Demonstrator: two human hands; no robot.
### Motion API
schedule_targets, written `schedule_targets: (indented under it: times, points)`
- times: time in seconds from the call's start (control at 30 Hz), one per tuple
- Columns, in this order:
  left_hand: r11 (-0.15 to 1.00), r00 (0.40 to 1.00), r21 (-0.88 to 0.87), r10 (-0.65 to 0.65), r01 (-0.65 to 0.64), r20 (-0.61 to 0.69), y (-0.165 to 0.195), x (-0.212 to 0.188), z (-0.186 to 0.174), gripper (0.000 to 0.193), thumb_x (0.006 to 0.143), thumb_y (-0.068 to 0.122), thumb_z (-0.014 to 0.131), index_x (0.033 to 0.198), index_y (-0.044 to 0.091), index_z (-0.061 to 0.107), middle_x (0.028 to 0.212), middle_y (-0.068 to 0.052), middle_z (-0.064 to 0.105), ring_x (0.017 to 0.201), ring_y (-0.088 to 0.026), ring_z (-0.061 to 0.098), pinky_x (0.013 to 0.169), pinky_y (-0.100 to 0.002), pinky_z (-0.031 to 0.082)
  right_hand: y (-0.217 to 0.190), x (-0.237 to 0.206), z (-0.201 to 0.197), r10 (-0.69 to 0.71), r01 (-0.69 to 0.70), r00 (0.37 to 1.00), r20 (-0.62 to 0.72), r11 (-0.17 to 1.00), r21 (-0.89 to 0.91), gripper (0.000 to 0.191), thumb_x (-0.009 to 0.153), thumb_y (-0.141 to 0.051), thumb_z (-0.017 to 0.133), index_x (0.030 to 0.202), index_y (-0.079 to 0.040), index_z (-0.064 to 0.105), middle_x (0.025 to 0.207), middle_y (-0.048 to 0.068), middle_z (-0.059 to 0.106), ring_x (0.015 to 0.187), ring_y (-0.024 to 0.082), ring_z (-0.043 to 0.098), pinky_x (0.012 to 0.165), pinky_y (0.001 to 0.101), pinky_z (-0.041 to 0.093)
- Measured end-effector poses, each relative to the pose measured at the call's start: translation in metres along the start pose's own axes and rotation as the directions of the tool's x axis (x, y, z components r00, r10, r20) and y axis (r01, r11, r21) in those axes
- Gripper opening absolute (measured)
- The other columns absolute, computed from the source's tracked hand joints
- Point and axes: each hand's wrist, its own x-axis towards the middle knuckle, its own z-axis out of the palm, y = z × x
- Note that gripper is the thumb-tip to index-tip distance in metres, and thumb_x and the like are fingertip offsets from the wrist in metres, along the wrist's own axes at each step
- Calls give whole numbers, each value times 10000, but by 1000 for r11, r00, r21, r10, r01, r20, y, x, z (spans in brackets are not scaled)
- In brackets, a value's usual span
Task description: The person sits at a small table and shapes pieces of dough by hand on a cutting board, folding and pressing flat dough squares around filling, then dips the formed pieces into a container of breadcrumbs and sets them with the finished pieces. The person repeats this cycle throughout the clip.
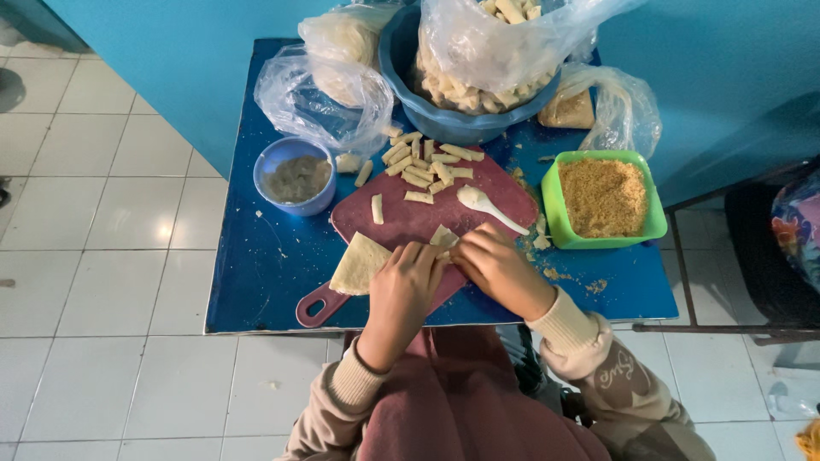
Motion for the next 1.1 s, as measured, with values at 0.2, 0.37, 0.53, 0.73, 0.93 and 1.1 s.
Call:
schedule_targets:
  times: [0.2, 0.37, 0.53, 0.73, 0.93, 1.1]
  points:
    - [991, 990, 29, -131, 130, 60, 2, 7, 6, 154, 983, 211, 650, 898, 83, 639, 854, -83, 660, 799, -293, 669, 645, -429, 524, 0, 11, 1, 193, -194, 981, 16, 975, 107, 158, 828, -90, 776, 937, -21, 685, 905, 115, 667, 863, 329, 606, 756, 407, 497]
    - [993, 993, -1, -116, 116, 30, 4, 14, 5, 98, 952, 176, 648, 924, 85, 625, 878, -95, 664, 822, -311, 660, 657, -445, 519, -3, 15, -3, 334, -346, 938, 94, 918, 192, 195, 825, -124, 780, 960, -30, 676, 870, 93, 625, 845, 277, 625, 764, 388, 503]
    - [995, 999, -87, -39, 40, 17, 0, 14, 4, 147, 927, 110, 650, 1043, 32, 605, 942, -122, 669, 883, -338, 641, 699, -454, 517, -7, 8, 0, 93, -100, 994, -59, 986, -133, 152, 826, -111, 770, 964, -81, 715, 994, 58, 673, 978, 280, 596, 874, 427, 439]
    - [994, 995, -81, 76, -71, 60, -10, 4, -2, 124, 949, 147, 683, 1025, 66, 630, 916, -80, 690, 884, -287, 654, 758, -416, 536, -3, 0, -1, -105, 92, 993, -46, 969, -229, 244, 828, -151, 767, 1040, -42, 718, 1055, 63, 679, 1026, 250, 615, 919, 433, 451]
    - [989, 989, 11, 146, -146, -20, -11, 4, 5, 114, 943, 156, 697, 1009, 85, 636, 914, -53, 664, 893, -264, 636, 802, -392, 504, -4, -4, 5, -94, 74, 994, -58, 957, -282, 218, 854, -97, 746, 1052, -31, 681, 1025, 62, 668, 1031, 251, 618, 912, 423, 456]
    - [997, 997, 56, 62, -59, -45, -6, 3, 8, 128, 922, 157, 686, 1046, 125, 697, 972, -49, 634, 890, -269, 598, 799, -398, 482, -2, -2, 7, -25, 12, 999, -45, 964, -266, 194, 851, -87, 735, 1020, -35, 656, 1015, 69, 666, 1027, 264, 605, 897, 426, 447]
